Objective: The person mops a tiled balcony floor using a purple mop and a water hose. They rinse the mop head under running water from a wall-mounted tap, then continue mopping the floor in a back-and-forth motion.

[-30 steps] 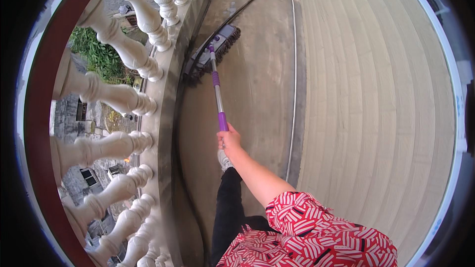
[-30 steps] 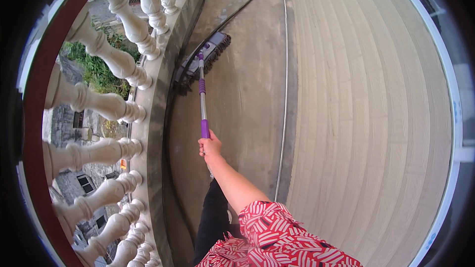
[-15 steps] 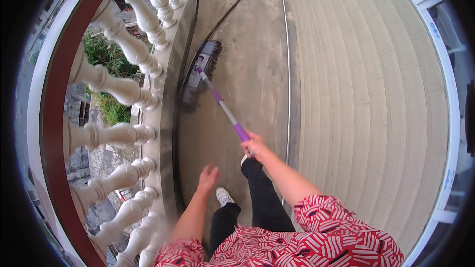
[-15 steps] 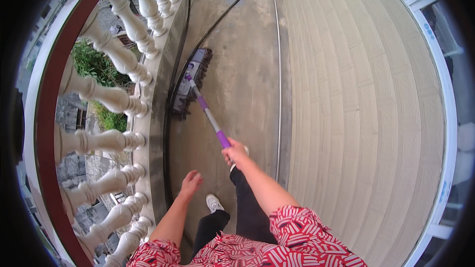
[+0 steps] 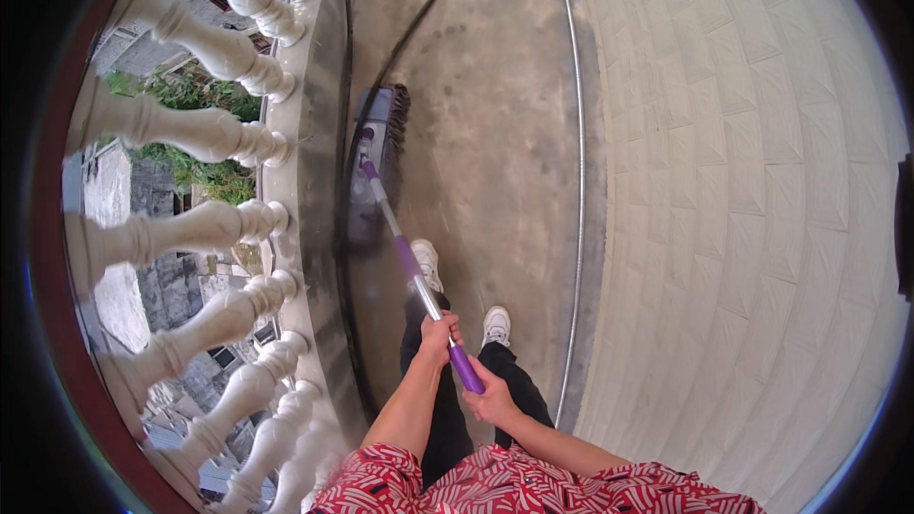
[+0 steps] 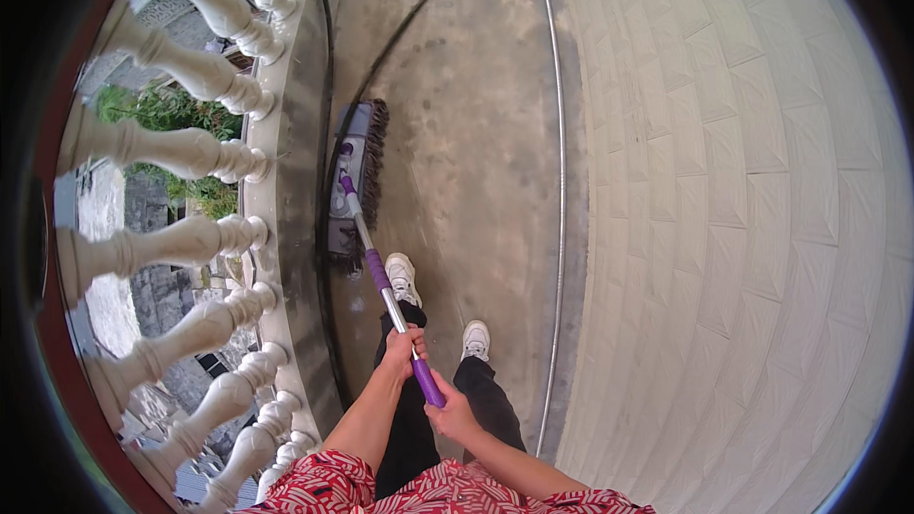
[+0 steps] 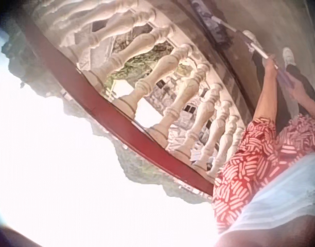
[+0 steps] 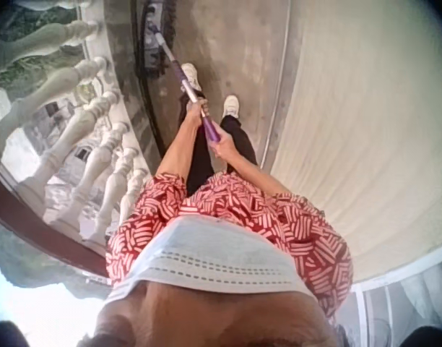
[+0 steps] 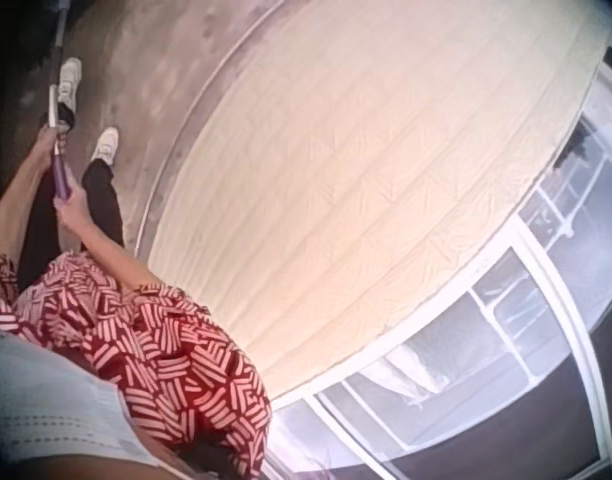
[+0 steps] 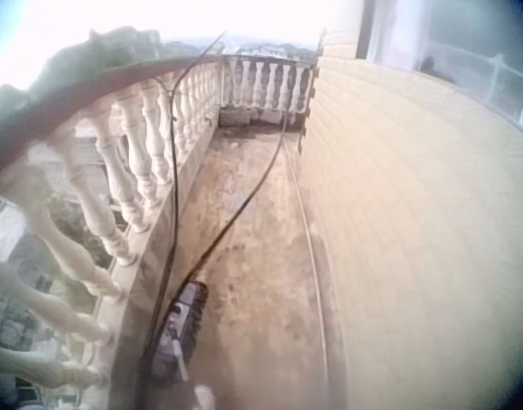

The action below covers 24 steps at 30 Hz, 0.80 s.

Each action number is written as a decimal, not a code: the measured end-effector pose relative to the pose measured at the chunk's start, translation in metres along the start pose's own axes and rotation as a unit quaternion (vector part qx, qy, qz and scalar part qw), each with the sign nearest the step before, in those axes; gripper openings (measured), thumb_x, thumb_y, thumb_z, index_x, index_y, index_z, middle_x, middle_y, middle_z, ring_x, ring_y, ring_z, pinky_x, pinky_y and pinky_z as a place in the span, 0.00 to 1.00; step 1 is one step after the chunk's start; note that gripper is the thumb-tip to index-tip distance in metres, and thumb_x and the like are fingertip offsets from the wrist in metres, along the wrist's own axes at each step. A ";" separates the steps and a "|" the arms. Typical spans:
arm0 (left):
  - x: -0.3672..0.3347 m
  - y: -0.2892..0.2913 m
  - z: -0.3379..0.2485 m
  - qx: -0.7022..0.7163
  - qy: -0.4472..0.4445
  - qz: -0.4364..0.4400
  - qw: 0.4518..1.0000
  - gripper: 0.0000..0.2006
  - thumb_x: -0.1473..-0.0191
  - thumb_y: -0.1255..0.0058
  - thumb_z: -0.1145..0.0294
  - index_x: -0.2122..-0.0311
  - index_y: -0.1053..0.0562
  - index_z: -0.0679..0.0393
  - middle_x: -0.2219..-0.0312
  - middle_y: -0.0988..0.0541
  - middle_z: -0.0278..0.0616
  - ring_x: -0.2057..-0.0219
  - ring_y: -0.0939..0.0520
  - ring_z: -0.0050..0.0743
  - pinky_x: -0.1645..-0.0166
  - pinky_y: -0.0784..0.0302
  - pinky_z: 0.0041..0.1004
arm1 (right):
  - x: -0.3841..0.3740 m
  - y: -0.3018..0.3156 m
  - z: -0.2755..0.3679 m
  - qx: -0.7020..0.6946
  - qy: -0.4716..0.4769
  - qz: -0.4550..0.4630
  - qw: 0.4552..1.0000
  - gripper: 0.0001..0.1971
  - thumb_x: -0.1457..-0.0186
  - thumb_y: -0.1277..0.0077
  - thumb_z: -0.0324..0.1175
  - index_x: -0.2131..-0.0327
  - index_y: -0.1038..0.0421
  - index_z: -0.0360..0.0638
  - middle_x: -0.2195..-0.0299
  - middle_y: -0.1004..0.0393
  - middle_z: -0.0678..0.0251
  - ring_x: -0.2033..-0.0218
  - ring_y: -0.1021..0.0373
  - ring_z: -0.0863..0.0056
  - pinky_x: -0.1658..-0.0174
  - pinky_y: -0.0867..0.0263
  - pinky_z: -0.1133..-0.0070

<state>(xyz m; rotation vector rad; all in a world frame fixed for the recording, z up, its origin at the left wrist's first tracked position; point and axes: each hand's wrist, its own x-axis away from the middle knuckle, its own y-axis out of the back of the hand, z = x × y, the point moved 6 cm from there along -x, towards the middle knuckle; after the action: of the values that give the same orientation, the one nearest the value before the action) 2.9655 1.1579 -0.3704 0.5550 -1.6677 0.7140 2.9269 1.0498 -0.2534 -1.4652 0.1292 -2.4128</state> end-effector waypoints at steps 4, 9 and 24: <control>-0.045 -0.039 -0.088 -0.023 -0.057 0.009 0.998 0.05 0.58 0.57 0.79 0.76 0.39 0.58 0.90 0.39 0.35 0.91 0.37 0.25 0.88 0.39 0.27 | -0.072 -0.005 0.069 0.030 0.059 -0.015 0.998 0.32 0.55 0.58 0.18 0.44 0.51 0.46 0.84 0.39 0.72 0.91 0.44 0.85 0.87 0.47 0.86; -0.105 -0.113 -0.260 -0.156 -0.143 0.024 0.977 0.11 0.58 0.55 0.75 0.87 0.39 0.56 0.93 0.39 0.36 0.94 0.37 0.27 0.89 0.40 0.26 | -0.193 -0.030 0.190 -0.039 0.125 -0.045 0.990 0.33 0.58 0.58 0.17 0.44 0.50 0.46 0.84 0.38 0.71 0.91 0.45 0.85 0.89 0.47 0.85; -0.063 -0.230 -0.243 -0.232 -0.091 0.030 0.968 0.05 0.58 0.61 0.78 0.82 0.37 0.65 0.91 0.34 0.42 0.93 0.32 0.32 0.91 0.39 0.31 | -0.125 0.026 0.270 -0.089 0.030 -0.124 0.988 0.36 0.58 0.56 0.17 0.43 0.55 0.45 0.80 0.38 0.70 0.88 0.42 0.82 0.87 0.44 0.83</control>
<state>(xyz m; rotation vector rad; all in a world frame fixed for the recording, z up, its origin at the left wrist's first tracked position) 3.3057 1.1697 -0.3630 0.2411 -1.9510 0.2985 3.2233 1.0867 -0.2383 -1.5684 0.1894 -2.7063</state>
